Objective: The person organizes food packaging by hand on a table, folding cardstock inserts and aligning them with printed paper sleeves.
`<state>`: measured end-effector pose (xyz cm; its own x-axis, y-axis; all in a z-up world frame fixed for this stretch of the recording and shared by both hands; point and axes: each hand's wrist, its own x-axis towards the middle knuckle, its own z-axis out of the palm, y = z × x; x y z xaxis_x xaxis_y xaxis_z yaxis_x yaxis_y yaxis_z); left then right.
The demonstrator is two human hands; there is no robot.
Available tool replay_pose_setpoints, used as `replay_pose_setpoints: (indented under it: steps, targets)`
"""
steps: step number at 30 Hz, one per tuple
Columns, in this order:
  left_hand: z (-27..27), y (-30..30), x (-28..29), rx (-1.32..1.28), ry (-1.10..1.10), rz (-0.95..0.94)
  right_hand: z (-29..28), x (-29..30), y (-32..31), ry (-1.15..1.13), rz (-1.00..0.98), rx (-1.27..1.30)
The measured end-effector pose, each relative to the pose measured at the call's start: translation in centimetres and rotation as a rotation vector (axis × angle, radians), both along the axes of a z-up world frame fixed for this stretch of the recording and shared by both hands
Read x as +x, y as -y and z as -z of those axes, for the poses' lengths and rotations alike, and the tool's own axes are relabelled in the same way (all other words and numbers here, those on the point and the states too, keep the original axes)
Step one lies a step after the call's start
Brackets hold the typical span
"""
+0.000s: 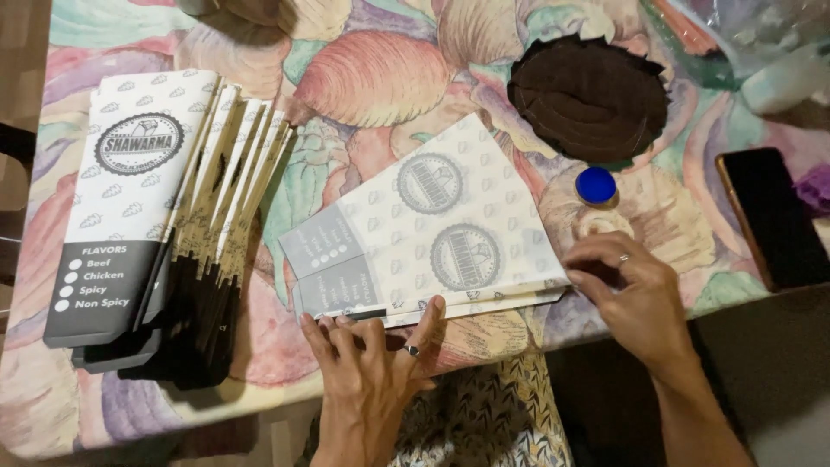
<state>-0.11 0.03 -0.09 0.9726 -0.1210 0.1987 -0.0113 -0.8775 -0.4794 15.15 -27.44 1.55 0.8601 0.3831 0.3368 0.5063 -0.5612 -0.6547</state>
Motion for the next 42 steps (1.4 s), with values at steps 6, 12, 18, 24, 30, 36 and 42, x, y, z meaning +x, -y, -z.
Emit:
replay_pose_setpoints:
  steps: [6, 12, 18, 24, 30, 36, 42]
  targets:
    - [-0.8, 0.2, 0.2, -0.081, 0.054, 0.033, -1.5, 3.8, -0.7, 0.206, 0.179, -0.06]
    - [-0.6, 0.3, -0.1, -0.111, 0.041, 0.019, 1.8, 8.1, 0.3, 0.44, 0.238, -0.289]
    - [-1.1, 0.2, -0.3, -0.083, -0.022, 0.006, -4.1, 3.0, -4.0, -0.072, 0.251, 0.008]
    - [-0.4, 0.4, -0.1, -0.099, 0.047, 0.001, -1.7, -2.3, -8.1, 0.228, -0.528, -0.064]
    - [-0.2, -0.3, -0.1, -0.163, 0.053, 0.038, -0.5, -0.9, -3.1, 0.224, -0.3, -0.032]
    - [-0.4, 0.0, 0.2, -0.14, 0.106, 0.032, -1.1, -0.9, -1.1, 0.366, -0.179, -0.079]
    - [-0.3, 0.2, 0.0, -0.183, 0.085, 0.009, 0.5, 0.7, -0.8, 0.392, -0.036, -0.104]
